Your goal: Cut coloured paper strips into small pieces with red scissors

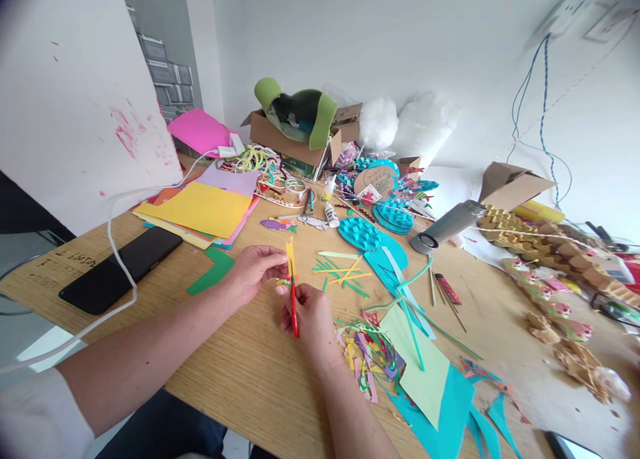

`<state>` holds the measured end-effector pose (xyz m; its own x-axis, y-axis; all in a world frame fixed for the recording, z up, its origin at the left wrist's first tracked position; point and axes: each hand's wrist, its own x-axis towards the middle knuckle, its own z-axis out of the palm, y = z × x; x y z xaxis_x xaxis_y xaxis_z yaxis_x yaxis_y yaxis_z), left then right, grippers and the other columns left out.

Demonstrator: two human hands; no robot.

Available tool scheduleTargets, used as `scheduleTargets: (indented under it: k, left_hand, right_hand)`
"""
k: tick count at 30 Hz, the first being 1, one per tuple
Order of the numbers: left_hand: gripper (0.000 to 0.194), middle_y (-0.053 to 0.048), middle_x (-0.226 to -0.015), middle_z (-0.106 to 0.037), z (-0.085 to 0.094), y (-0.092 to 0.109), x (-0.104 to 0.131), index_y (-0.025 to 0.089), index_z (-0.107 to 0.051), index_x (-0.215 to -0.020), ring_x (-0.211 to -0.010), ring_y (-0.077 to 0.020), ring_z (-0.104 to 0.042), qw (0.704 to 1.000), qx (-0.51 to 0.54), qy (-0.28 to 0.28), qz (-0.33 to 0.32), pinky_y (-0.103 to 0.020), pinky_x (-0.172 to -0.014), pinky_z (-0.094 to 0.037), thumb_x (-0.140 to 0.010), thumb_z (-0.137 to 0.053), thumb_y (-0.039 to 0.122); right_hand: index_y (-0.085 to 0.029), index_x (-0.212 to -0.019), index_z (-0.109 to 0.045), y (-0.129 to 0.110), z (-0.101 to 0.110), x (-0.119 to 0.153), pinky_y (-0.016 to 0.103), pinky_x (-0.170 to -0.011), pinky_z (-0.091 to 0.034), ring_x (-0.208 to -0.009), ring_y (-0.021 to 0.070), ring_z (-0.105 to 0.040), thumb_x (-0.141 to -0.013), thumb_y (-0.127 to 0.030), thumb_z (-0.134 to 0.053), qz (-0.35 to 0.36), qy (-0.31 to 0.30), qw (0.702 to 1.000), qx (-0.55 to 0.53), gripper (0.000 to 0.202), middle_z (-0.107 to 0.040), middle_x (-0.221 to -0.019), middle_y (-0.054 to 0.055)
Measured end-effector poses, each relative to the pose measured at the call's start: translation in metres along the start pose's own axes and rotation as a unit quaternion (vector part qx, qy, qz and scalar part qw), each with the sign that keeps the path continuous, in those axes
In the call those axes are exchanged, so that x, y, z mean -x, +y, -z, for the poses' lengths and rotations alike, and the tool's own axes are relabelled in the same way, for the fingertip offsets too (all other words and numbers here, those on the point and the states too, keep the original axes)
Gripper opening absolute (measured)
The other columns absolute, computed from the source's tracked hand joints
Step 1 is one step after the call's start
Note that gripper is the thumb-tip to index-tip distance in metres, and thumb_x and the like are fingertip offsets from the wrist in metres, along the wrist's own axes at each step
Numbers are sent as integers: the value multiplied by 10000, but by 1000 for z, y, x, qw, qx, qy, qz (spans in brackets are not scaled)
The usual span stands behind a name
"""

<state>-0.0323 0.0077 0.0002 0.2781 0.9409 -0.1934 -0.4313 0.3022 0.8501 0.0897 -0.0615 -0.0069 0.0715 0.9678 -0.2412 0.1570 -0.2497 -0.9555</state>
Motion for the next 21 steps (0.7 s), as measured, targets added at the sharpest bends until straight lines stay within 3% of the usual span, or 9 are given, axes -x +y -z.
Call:
scheduleTargets:
  k: [21]
  left_hand:
    - [128,-32,-561,-614,-3,2,2,97,-626,-582,-508,-100,-566,1000,-11,5,14,-242,-557,-473,-599,-723,178]
  right_hand:
    - [-188,-578,-482,2,0,0,188,-297,-379,-314,119,-536,-679,-626,-669,16,4,1000,14,487,-595,-453,3]
